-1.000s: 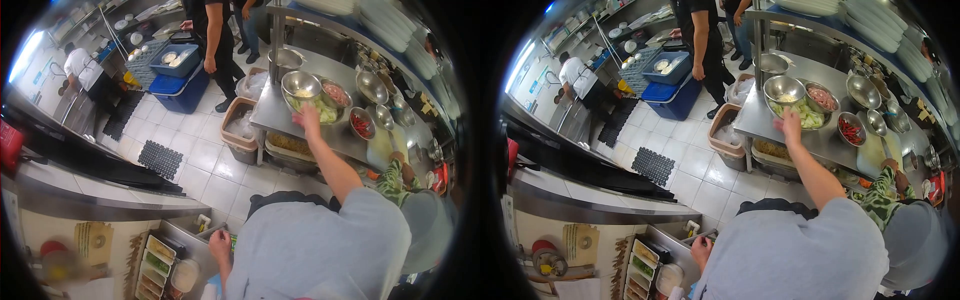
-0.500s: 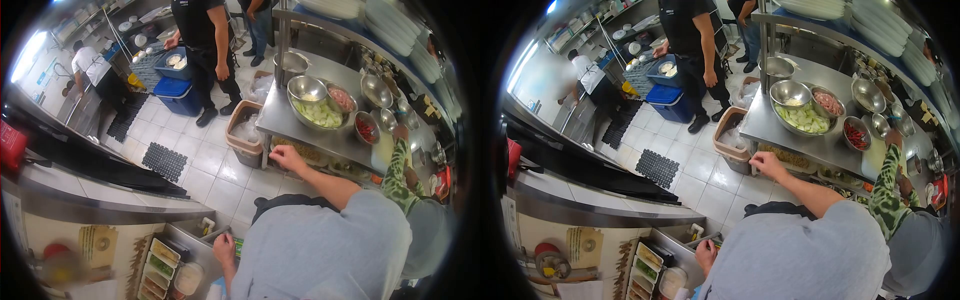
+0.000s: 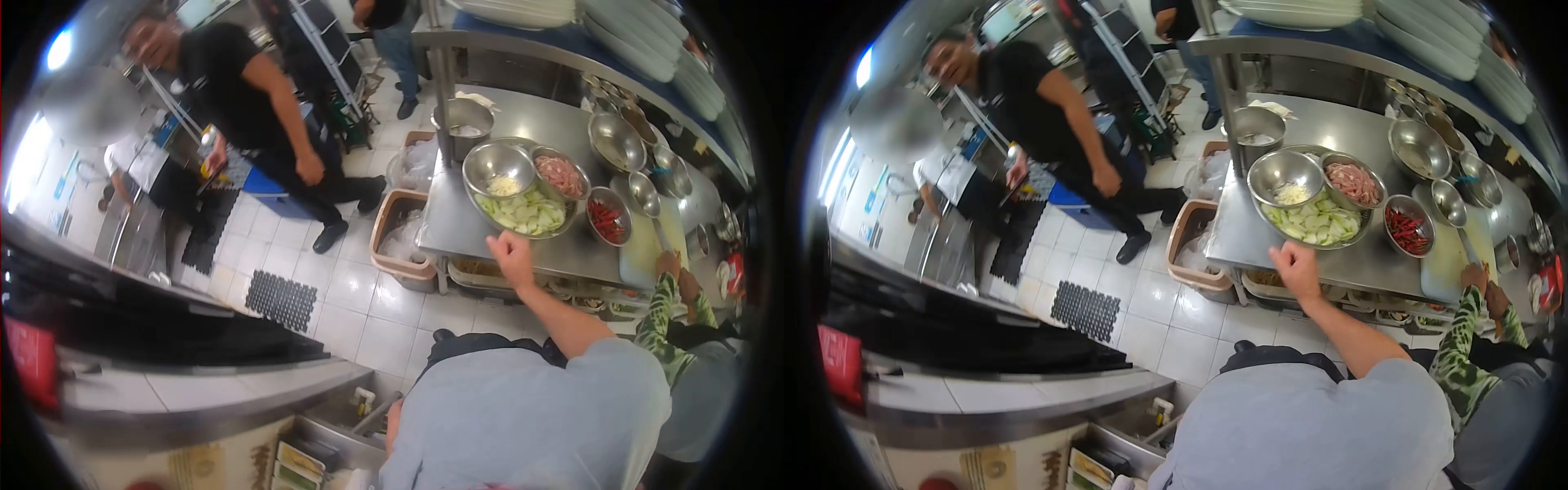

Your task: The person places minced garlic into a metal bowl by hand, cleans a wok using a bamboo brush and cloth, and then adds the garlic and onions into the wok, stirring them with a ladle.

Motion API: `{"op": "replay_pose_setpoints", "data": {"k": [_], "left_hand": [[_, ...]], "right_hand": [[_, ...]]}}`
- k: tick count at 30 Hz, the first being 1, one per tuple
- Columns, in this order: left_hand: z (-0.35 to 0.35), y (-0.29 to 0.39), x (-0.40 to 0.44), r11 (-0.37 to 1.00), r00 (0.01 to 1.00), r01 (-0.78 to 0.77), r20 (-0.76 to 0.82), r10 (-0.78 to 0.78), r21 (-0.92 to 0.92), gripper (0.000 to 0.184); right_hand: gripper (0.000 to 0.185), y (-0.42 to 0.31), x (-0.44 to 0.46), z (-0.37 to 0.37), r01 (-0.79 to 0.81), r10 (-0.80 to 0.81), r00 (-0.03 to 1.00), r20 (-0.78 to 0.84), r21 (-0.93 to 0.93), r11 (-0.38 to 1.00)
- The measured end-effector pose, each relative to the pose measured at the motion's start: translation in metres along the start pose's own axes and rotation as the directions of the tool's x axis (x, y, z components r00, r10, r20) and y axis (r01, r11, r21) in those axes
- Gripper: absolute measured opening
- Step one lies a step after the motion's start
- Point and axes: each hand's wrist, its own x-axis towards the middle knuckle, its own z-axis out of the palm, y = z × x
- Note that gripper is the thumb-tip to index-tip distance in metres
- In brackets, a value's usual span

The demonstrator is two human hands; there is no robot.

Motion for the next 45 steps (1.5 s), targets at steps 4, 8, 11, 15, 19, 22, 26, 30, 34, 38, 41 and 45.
{"op": "replay_pose_setpoints", "data": {"k": [4,8,11,15,19,22,26,30,34,38,41,45], "left_hand": [[0.002,-0.012,0.064,0.992,0.991,0.093,0.105,-0.083,-0.09,0.027],[-0.012,-0.047,0.113,0.985,0.975,0.169,0.139,-0.171,0.019,0.029],[-0.022,-0.063,0.128,0.955,0.923,0.286,0.244,-0.298,0.085,0.029],[-0.045,-0.064,0.163,0.915,0.844,0.341,0.358,-0.399,0.215,0.027],[-0.068,-0.073,0.24,0.932,0.852,0.216,0.409,-0.326,0.293,0.024],[-0.101,-0.04,0.291,0.957,0.895,0.098,0.396,-0.204,0.272,0.025],[-0.134,0.004,0.37,0.955,0.827,-0.068,0.552,-0.108,0.288,0.024],[-0.142,0.018,0.461,0.87,0.756,-0.305,0.654,-0.025,0.387,0.028],[-0.137,0.065,0.524,0.819,0.724,-0.422,0.689,0.047,0.388,0.031],[-0.117,0.128,0.577,0.68,0.624,-0.593,0.78,0.05,0.431,0.037],[-0.105,0.149,0.614,0.757,0.594,-0.508,0.803,-0.037,0.41,0.024],[-0.115,0.189,0.643,0.802,0.598,-0.446,0.799,-0.063,0.398,0.033]], "right_hand": [[0.043,0.009,-0.03,0.012,-0.185,0.186,0.926,0.328,-0.034,0.982],[0.041,0.035,-0.037,0.021,-0.324,0.291,0.85,0.44,0.0,0.946],[0.04,0.035,-0.027,0.022,-0.416,0.392,0.828,0.401,-0.029,0.909],[0.042,0.044,-0.022,0.027,-0.328,0.344,0.889,0.303,-0.103,0.939],[0.048,0.049,-0.035,0.053,-0.357,0.397,0.886,0.239,-0.193,0.914],[0.047,0.042,-0.046,0.078,-0.349,0.432,0.866,0.254,-0.314,0.883],[0.049,0.057,-0.078,0.105,-0.561,0.627,0.765,0.147,-0.326,0.761],[0.042,0.072,-0.128,0.127,-0.891,0.892,0.452,0.002,-0.037,0.452],[0.032,0.087,-0.224,0.136,-0.908,0.973,0.205,-0.11,-0.391,0.147],[0.028,0.15,-0.322,0.144,-0.83,0.984,-0.179,0.027,-0.541,-0.136],[0.034,0.191,-0.349,0.174,-0.699,0.948,0.296,-0.116,-0.702,0.132],[0.031,0.159,-0.261,0.202,-0.947,0.935,0.259,-0.241,-0.254,0.197]]}}
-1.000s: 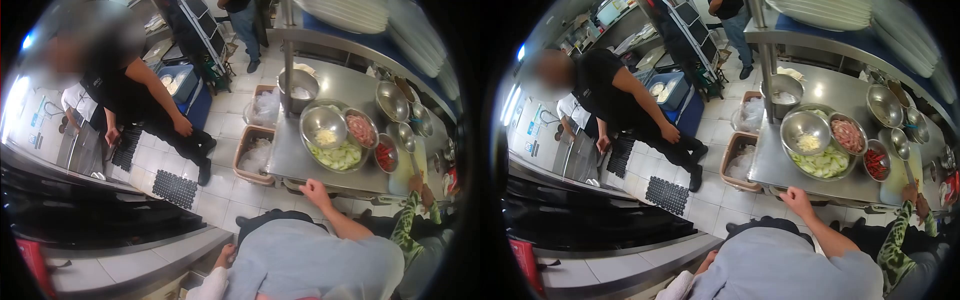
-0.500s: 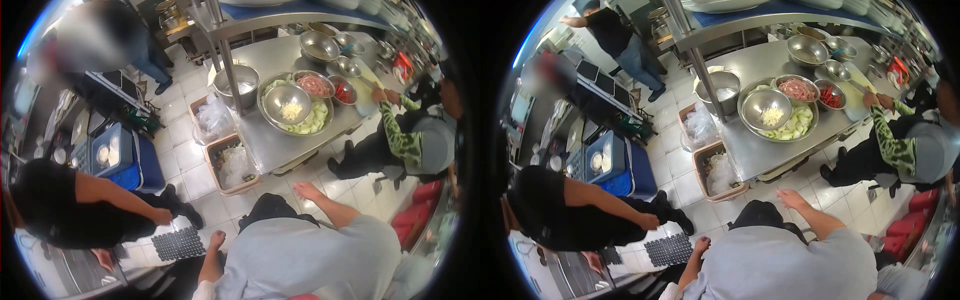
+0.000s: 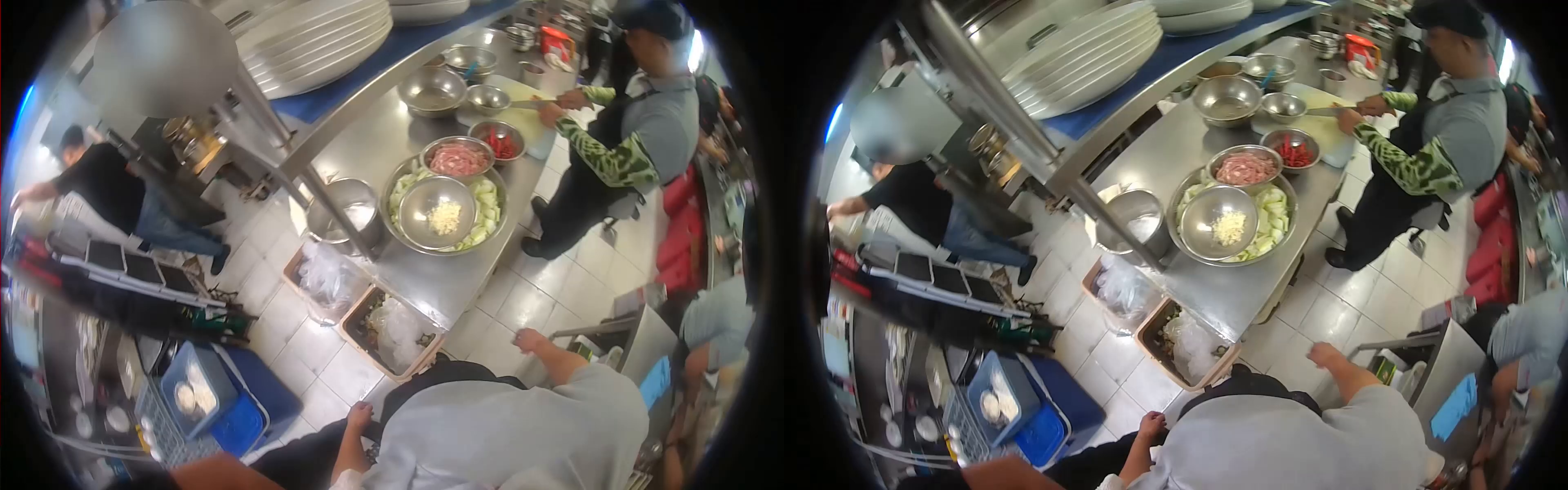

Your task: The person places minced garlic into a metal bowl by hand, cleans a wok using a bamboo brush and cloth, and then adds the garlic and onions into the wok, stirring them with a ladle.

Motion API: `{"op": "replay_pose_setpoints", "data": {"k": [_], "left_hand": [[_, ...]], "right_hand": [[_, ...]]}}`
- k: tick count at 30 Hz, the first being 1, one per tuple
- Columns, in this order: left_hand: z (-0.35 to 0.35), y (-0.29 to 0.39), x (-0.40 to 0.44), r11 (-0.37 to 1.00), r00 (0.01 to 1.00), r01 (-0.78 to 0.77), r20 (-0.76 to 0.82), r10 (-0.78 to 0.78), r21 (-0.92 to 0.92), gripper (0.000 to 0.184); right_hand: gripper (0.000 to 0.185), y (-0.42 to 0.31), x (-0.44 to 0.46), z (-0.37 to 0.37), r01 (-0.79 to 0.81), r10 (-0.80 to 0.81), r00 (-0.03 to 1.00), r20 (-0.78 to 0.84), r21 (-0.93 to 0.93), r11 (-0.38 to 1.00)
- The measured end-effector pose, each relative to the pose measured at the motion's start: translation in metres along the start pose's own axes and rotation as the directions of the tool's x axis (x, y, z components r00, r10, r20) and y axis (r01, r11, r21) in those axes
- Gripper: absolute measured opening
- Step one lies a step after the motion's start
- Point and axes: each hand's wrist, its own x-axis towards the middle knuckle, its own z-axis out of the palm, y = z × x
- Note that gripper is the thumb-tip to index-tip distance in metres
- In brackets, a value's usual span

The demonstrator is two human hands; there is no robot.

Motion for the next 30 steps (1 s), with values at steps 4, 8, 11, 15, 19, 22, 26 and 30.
{"op": "replay_pose_setpoints", "data": {"k": [4,8,11,15,19,22,26,30], "left_hand": [[-0.069,-0.021,0.032,0.871,0.996,-0.086,0.076,0.056,0.484,0.034],[-0.141,-0.032,0.072,0.872,0.978,-0.171,0.184,0.095,0.458,0.023],[-0.207,-0.059,0.12,0.29,0.667,-0.729,0.547,0.506,0.621,0.021],[-0.264,-0.106,0.145,0.835,0.954,0.008,0.246,-0.172,0.55,0.021],[-0.328,-0.134,0.137,0.68,0.927,-0.341,0.354,0.126,0.649,0.018],[-0.351,-0.125,0.145,0.896,0.97,-0.037,0.233,-0.075,0.442,0.015],[-0.357,-0.083,0.207,0.65,0.943,-0.23,0.33,-0.035,0.725,0.026],[-0.367,0.005,0.252,0.618,0.9,-0.435,0.341,0.273,0.654,0.031]], "right_hand": [[0.033,-0.128,-0.034,-0.017,-0.025,0.073,0.993,-0.092,0.444,0.895],[0.034,-0.15,-0.032,0.012,-0.072,0.156,0.97,-0.185,0.395,0.916],[0.027,-0.071,0.013,0.089,0.256,-0.48,0.855,-0.198,-0.643,0.722],[0.023,-0.234,-0.07,0.075,-0.291,0.409,0.911,-0.048,0.628,0.722],[0.024,-0.294,-0.051,0.098,-0.287,0.296,0.951,0.088,0.604,0.743],[0.025,-0.356,-0.028,0.106,-0.251,0.219,0.968,0.124,0.534,0.807],[0.027,-0.399,0.002,0.116,-0.286,0.199,0.95,0.24,0.417,0.862],[0.03,-0.418,0.012,0.123,-0.371,0.264,0.9,0.347,0.294,0.881]]}}
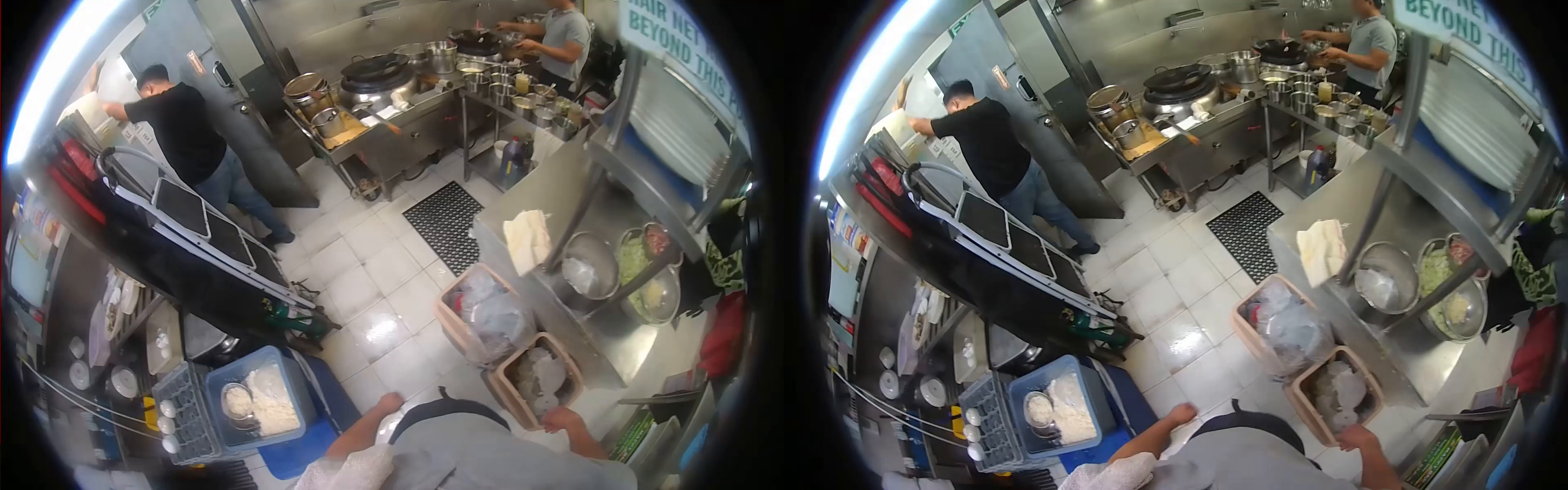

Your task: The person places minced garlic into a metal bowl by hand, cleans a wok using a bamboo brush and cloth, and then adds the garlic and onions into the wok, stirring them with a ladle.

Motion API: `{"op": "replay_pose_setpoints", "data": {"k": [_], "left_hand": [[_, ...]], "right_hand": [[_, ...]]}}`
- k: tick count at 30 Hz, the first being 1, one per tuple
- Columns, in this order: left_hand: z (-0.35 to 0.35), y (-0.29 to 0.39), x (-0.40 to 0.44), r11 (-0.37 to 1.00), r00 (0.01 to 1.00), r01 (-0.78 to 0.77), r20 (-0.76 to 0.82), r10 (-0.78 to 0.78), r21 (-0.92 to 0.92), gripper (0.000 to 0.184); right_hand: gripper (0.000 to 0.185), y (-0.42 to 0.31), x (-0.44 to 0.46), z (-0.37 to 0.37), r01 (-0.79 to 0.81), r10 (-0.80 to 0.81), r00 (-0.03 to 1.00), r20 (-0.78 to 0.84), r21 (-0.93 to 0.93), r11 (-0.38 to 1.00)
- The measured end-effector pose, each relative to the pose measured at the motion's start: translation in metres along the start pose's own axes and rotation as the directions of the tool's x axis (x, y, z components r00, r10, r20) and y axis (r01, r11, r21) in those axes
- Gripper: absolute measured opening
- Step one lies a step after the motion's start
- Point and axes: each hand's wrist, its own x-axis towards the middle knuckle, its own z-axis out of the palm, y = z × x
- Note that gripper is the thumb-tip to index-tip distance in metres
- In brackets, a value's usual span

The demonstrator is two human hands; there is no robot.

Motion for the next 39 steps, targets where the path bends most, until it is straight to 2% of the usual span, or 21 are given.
{"op": "replay_pose_setpoints", "data": {"k": [1,2,3,4,7,10,13,16,17,19,20,22,25,27,30,33,34,36,37,38,39], "left_hand": [[-0.025,0.008,0.003,0.987,0.986,-0.154,-0.068,0.151,-0.039,0.028],[-0.033,0.01,0.021,0.952,0.976,-0.092,-0.214,0.028,-0.292,0.027],[-0.05,0.015,0.028,0.948,0.97,-0.126,-0.237,0.056,-0.292,0.024],[-0.075,0.026,0.032,0.942,0.964,-0.165,-0.25,0.091,-0.293,0.022],[-0.109,0.019,0.052,0.909,0.994,-0.052,-0.106,0.009,-0.413,0.023],[-0.123,-0.018,0.06,0.986,0.995,-0.035,-0.098,0.019,-0.166,0.023],[-0.132,-0.062,0.037,0.957,0.968,0.245,0.099,-0.232,-0.157,0.026],[-0.162,-0.094,0.0,0.902,0.916,0.383,0.207,-0.343,-0.201,0.026],[-0.167,-0.104,-0.01,0.886,0.926,0.377,0.13,-0.354,-0.269,0.026],[-0.18,-0.123,-0.027,0.849,0.922,0.347,-0.022,-0.387,-0.398,0.026],[-0.194,-0.128,-0.03,0.81,0.896,0.43,0.082,-0.435,-0.398,0.025],[-0.218,-0.13,-0.034,0.775,0.878,0.467,0.119,-0.463,-0.426,0.027],[-0.175,-0.215,0.014,0.851,0.993,-0.034,-0.113,-0.03,-0.524,0.03],[-0.2,-0.235,0.04,0.705,0.904,-0.426,-0.228,0.363,-0.567,0.031],[-0.281,-0.235,0.071,0.7,0.975,0.085,-0.084,-0.204,-0.709,0.026],[-0.355,-0.275,0.148,0.496,0.952,0.285,0.182,-0.246,-0.82,0.02],[-0.385,-0.282,0.168,0.557,0.946,0.315,0.207,-0.248,-0.768,0.019],[-0.446,-0.281,0.212,0.872,0.967,0.254,0.134,-0.218,-0.417,0.018],[-0.473,-0.281,0.235,0.986,0.986,0.131,0.119,-0.118,-0.105,0.017],[-0.498,-0.277,0.255,0.997,0.991,0.068,0.115,-0.071,0.026,0.017],[-0.519,-0.269,0.273,0.997,0.993,0.076,0.087,-0.075,-0.014,0.016]], "right_hand": [[0.032,0.002,0.002,0.001,0.0,0.001,1.0,0.026,-0.034,0.999],[0.034,0.007,0.003,0.003,-0.003,0.006,0.999,0.053,-0.057,0.998],[0.037,0.011,0.001,0.007,-0.007,0.005,0.998,0.07,0.026,1.0],[0.039,0.041,0.026,0.012,-0.009,-0.01,0.991,0.131,0.144,0.99],[0.037,0.013,-0.003,0.031,-0.209,0.205,0.97,0.134,0.02,0.978],[0.036,-0.005,0.0,0.048,-0.328,0.316,0.941,0.122,0.099,0.939],[0.035,-0.002,0.058,0.077,-0.507,0.46,0.852,0.252,0.172,0.845],[0.032,-0.077,0.051,0.076,-0.343,0.32,0.917,0.24,0.06,0.938],[0.032,-0.064,0.078,0.074,-0.047,0.032,0.955,0.296,0.046,0.998],[0.03,-0.075,0.105,0.071,-0.083,0.036,0.951,0.307,0.141,0.987],[0.03,-0.116,0.116,0.061,-0.398,0.327,0.899,0.292,0.232,0.887],[0.03,-0.194,0.091,0.032,-0.275,0.235,0.947,0.219,0.175,0.945],[0.033,-0.288,0.066,0.01,-0.158,0.146,0.986,0.086,0.154,0.975],[0.035,-0.325,0.076,0.009,-0.085,0.08,0.996,0.048,0.103,0.991],[0.035,-0.389,0.072,0.023,-0.08,0.074,0.996,0.053,0.123,0.989],[0.032,-0.476,0.045,0.025,-0.02,0.018,0.999,-0.042,-0.045,0.999],[0.03,-0.472,0.065,0.024,0.264,-0.311,0.946,-0.086,-0.35,0.899],[0.026,-0.451,0.123,0.024,0.526,-0.796,0.592,0.125,-0.809,0.263],[0.024,-0.468,0.113,0.025,0.578,-0.726,0.68,-0.101,-0.535,0.616],[0.022,-0.515,0.078,0.015,0.554,-0.571,0.777,-0.266,-0.144,0.82],[0.021,-0.554,0.05,0.007,0.463,-0.364,0.868,-0.337,0.289,0.838]]}}
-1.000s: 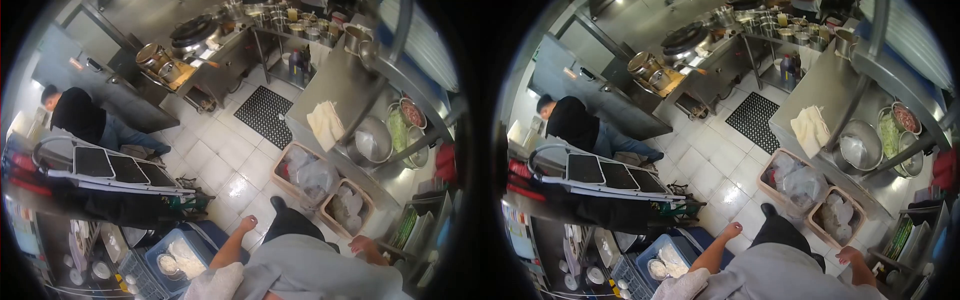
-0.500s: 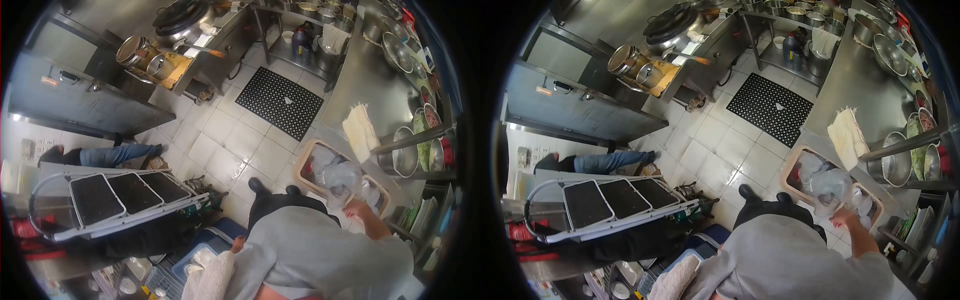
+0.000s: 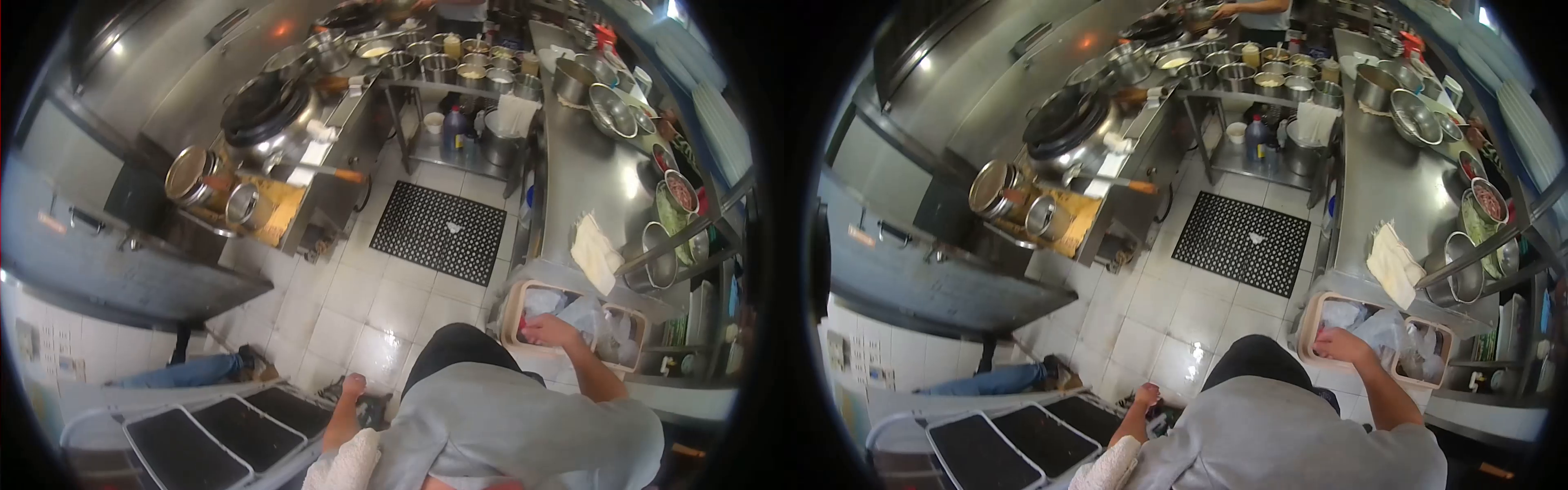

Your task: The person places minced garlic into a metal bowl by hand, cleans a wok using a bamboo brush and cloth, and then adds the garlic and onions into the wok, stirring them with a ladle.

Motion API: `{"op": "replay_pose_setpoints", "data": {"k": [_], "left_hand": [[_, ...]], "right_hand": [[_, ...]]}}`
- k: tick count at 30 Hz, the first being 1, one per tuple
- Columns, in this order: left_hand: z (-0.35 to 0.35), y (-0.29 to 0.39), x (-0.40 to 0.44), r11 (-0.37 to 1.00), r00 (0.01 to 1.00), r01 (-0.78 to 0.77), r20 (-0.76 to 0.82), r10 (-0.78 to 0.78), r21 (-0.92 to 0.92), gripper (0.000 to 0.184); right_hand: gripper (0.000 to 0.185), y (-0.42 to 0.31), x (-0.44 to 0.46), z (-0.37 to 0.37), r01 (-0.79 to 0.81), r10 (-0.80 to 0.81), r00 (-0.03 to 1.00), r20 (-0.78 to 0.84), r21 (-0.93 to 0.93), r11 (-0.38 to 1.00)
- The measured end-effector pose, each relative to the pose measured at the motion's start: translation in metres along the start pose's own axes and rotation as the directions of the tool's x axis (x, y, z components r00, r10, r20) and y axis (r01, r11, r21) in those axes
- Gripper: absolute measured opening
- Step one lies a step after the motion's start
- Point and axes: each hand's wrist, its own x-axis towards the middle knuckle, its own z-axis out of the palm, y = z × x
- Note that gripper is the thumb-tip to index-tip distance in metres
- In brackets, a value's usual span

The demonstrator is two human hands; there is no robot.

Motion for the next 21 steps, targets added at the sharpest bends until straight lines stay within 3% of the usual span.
{"op": "replay_pose_setpoints", "data": {"k": [1,2,3,6,7,11,16,17,18,21], "left_hand": [[-0.018,0.014,0.013,0.989,0.999,0.03,-0.036,-0.036,-0.147,0.015],[-0.03,0.031,0.027,0.895,0.978,0.119,-0.104,-0.179,-0.429,0.015],[-0.041,0.047,0.034,0.889,0.989,0.002,-0.128,-0.068,-0.457,0.017],[-0.058,0.094,0.067,0.909,0.997,-0.016,-0.071,-0.015,-0.417,0.018],[-0.059,0.104,0.075,0.942,0.995,-0.088,-0.071,0.069,-0.324,0.017],[-0.056,0.145,0.083,0.918,0.993,0.043,0.114,0.002,-0.394,0.017],[-0.081,0.165,0.107,0.898,0.971,0.146,0.234,-0.049,-0.416,0.016],[-0.082,0.148,0.131,0.986,0.954,-0.146,0.254,0.162,-0.078,0.016],[-0.09,0.146,0.142,0.865,0.893,-0.43,0.263,0.365,0.257,0.02],[-0.112,0.167,0.165,0.824,0.889,-0.433,0.325,0.323,0.366,0.021]], "right_hand": [[0.021,-0.029,0.0,-0.002,0.014,-0.014,0.999,-0.048,0.004,1.0],[0.022,-0.054,0.003,-0.006,0.032,-0.031,0.995,-0.091,0.002,0.999],[0.022,-0.068,0.008,-0.011,0.047,-0.047,0.991,-0.122,-0.001,0.999],[0.022,-0.081,0.033,-0.032,0.256,-0.276,0.924,-0.265,-0.109,0.96],[0.022,-0.079,0.043,-0.041,0.254,-0.274,0.912,-0.304,-0.105,0.962],[0.018,-0.077,0.074,-0.075,0.31,-0.242,0.887,-0.394,0.117,0.944],[0.022,-0.128,0.107,-0.109,0.274,-0.25,0.873,-0.419,-0.003,0.962],[0.022,-0.136,0.11,-0.113,0.274,-0.26,0.868,-0.423,-0.027,0.961],[0.023,-0.143,0.115,-0.122,0.28,-0.277,0.86,-0.428,-0.059,0.958],[0.025,-0.157,0.127,-0.139,0.228,-0.232,0.865,-0.444,-0.063,0.972]]}}
